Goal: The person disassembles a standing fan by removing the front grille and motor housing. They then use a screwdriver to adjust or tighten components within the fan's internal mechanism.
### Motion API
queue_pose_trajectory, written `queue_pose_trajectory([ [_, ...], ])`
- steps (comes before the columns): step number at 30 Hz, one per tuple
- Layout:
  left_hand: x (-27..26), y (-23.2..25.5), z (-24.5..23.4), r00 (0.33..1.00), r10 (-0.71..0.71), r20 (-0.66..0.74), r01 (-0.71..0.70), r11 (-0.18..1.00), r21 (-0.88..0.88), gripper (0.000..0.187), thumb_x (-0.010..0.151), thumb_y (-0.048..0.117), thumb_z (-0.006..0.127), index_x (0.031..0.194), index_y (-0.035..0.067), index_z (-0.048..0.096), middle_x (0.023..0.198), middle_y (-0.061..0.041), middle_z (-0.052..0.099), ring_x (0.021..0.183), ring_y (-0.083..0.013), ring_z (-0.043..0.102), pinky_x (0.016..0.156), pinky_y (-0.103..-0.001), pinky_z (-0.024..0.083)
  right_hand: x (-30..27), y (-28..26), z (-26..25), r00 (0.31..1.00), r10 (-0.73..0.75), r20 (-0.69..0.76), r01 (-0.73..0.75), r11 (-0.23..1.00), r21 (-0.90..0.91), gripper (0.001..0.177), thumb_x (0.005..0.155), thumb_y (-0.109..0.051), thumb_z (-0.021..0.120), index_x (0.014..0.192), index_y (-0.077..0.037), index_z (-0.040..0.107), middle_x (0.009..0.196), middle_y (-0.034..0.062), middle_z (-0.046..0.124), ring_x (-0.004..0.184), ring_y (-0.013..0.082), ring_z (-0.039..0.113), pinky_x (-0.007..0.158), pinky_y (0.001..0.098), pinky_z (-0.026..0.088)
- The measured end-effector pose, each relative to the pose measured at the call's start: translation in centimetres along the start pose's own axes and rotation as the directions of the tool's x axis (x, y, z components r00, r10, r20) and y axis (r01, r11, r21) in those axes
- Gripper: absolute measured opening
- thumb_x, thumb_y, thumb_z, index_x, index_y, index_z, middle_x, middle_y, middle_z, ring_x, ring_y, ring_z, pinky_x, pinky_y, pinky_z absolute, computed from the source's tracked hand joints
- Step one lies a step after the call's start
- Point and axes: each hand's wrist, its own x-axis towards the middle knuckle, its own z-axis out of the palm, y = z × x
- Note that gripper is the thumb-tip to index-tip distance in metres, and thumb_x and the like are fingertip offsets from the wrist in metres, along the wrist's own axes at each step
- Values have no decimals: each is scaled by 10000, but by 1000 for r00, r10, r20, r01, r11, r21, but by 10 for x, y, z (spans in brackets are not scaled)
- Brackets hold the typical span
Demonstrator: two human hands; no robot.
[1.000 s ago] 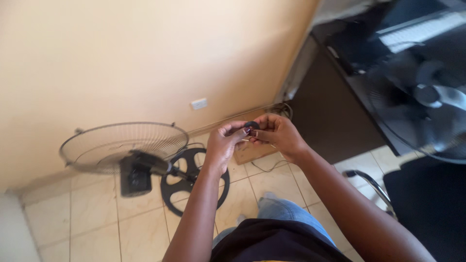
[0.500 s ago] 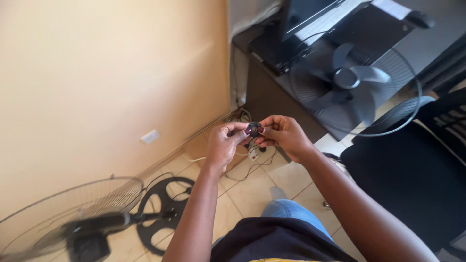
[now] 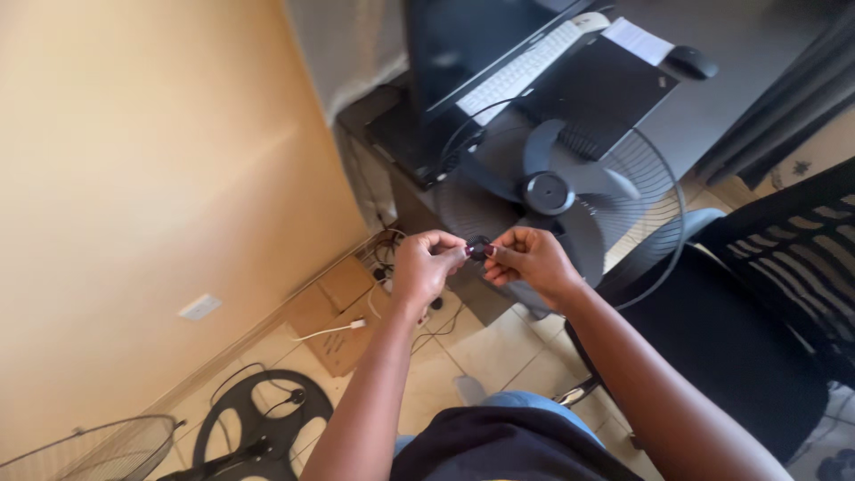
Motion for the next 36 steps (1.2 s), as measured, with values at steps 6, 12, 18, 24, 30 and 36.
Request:
queue_pose_trajectory([
  [6, 38, -20, 77, 995, 85, 50, -94, 971, 218, 133, 839, 122, 772, 946, 49, 800, 775, -46, 772, 682, -103, 688, 651, -274, 527, 20, 27, -84, 993, 19, -120, -25, 998, -54, 145, 925, -29, 674, 1012, 85, 655, 881, 161, 733, 752, 221, 748, 683, 318, 649],
  [12, 51, -37, 103, 993, 110, 46, -117, 971, 209, 206, 854, 122, 743, 1041, 37, 763, 896, -79, 802, 804, -140, 766, 752, -274, 579, 40, 34, -129, 912, -21, -410, -45, 988, -149, 156, 933, 21, 622, 1074, 80, 647, 906, 149, 729, 767, 212, 763, 692, 295, 657],
  [18, 48, -37, 107, 999, 39, 8, -39, 957, 287, 242, 850, 145, 750, 1069, 40, 754, 919, -84, 797, 825, -161, 760, 766, -294, 575, 58, 30, -161, 735, 73, -674, -106, 994, -8, 102, 976, -34, 639, 1022, 53, 668, 852, 136, 716, 679, 182, 731, 622, 278, 646],
  [24, 44, -40, 109, 999, 49, -13, -44, 962, 269, 256, 862, 152, 741, 1093, 41, 744, 930, -81, 797, 845, -154, 763, 783, -290, 580, 63, 38, -198, 709, 181, -681, -207, 977, 45, 108, 979, -71, 656, 986, 36, 662, 828, 108, 713, 676, 161, 718, 561, 277, 578],
  [30, 36, -40, 110, 999, -23, -32, 32, 957, 287, 268, 867, 168, 729, 1115, 65, 743, 954, -57, 798, 837, -141, 752, 784, -283, 572, 68, 53, -212, 726, 225, -650, -282, 959, 17, 128, 978, -67, 658, 996, 55, 690, 814, 103, 707, 669, 156, 698, 550, 265, 567],
  [36, 31, -48, 110, 998, -2, -57, 18, 963, 269, 280, 873, 180, 724, 1129, 68, 737, 951, -65, 796, 828, -147, 752, 764, -292, 574, 70, 62, -212, 748, 242, -618, -251, 965, 74, 162, 981, -50, 603, 1133, -9, 641, 847, 91, 701, 625, 141, 661, 534, 262, 565],
])
